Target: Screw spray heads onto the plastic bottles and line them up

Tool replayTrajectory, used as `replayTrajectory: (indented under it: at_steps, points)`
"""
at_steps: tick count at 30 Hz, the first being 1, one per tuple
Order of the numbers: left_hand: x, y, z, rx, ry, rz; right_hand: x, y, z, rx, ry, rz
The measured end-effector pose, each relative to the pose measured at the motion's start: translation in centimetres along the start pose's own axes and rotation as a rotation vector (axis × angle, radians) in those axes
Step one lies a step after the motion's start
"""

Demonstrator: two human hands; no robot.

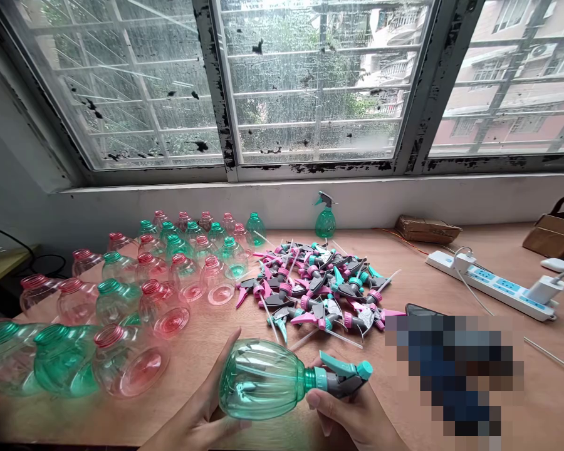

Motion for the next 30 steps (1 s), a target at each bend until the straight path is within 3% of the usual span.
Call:
replayTrajectory:
  at_steps: [16, 23, 30]
  points:
    - [0.5, 0.4, -0.2, -0.024, 0.006, -0.018, -0.9, 0.0, 0.1, 0.019, -0.028, 0.029]
    - [0.1, -0.2, -0.1, 0.002, 0.01, -0.068, 0.0, -0.2, 0.1, 0.009, -0.023, 0.001]
    - [-0.2, -0.3, 0.0, 0.024, -0.013, 0.061, -0.3, 0.1, 0.2, -0.009, -0.022, 0.026]
Point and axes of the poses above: each hand's wrist, its own z-axis towards the middle knuckle, its own y-axis out of the palm, x = y × z, the point moved 10 cm from there along z, towards the middle knuckle, and after that the axes turned 8 degrees about -y, right-handed, at the moved point
